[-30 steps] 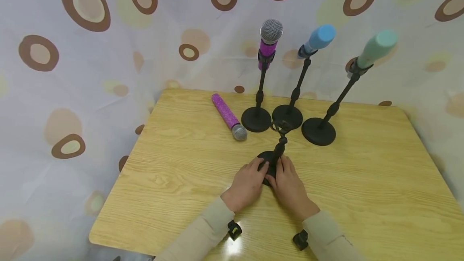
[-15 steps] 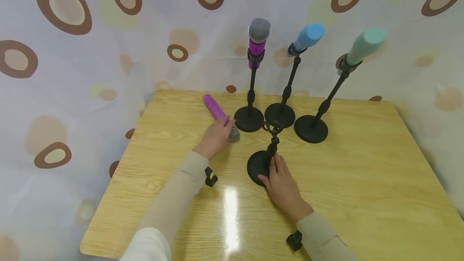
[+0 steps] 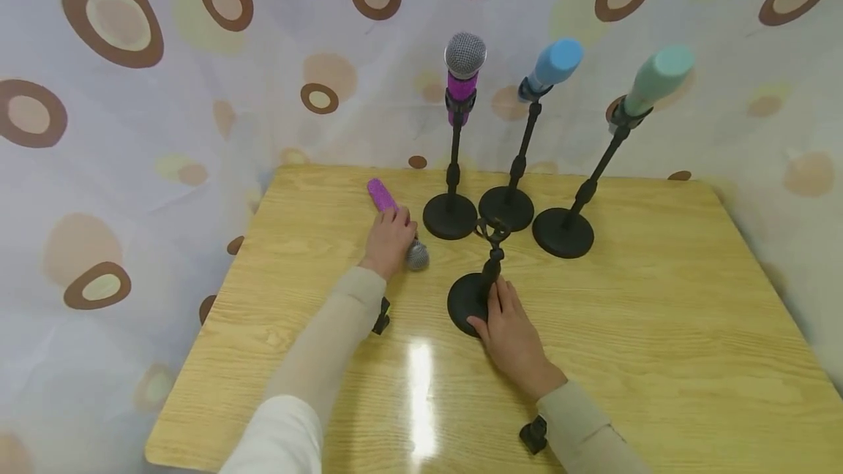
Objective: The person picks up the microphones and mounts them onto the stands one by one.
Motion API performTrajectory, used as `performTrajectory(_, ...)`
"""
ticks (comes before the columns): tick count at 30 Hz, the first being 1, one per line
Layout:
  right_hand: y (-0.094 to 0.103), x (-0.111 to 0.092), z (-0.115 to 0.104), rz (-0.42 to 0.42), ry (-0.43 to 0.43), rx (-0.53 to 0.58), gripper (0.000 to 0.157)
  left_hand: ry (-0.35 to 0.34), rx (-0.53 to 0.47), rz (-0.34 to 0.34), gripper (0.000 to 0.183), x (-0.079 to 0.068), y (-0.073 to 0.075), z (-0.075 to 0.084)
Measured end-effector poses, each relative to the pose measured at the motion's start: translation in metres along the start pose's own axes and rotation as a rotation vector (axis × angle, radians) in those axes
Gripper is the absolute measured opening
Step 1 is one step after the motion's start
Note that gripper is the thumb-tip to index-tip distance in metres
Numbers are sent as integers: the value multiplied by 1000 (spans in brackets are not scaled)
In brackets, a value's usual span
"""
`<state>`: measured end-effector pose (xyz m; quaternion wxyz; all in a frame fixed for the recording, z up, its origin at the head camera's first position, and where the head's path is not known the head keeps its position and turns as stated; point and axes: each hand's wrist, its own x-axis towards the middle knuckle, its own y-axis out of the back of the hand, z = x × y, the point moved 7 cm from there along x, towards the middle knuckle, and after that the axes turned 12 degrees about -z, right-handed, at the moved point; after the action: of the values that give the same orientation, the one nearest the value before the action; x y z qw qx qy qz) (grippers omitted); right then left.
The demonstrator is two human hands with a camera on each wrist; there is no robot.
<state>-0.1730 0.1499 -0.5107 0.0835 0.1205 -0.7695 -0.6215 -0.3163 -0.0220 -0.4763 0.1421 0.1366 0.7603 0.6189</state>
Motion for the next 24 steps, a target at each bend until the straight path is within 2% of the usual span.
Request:
performTrajectory(4,-1,0,2,-37,-21,11,71,-1,-20,-10,28,-3,-3,0)
performTrajectory(9,3,2,5,-4,-51,20,69,-8,-57,15,30,-4,0,-1)
performTrajectory(15,3,0,3,9,-41,1,69,-12,-74,-31,39,-8,-1,-2)
performTrajectory(17,4,0,1,34,-37,-18,68,-13,-82,-5,39,-11,0,-3)
performTrajectory(20,6,1,-1,72,-50,-36,67,-31,-88,71,36,-15,2,-3)
performTrajectory(24,5,0,-3,63,-79,-38,68,-61,-114,110,32,-24,-2,-2)
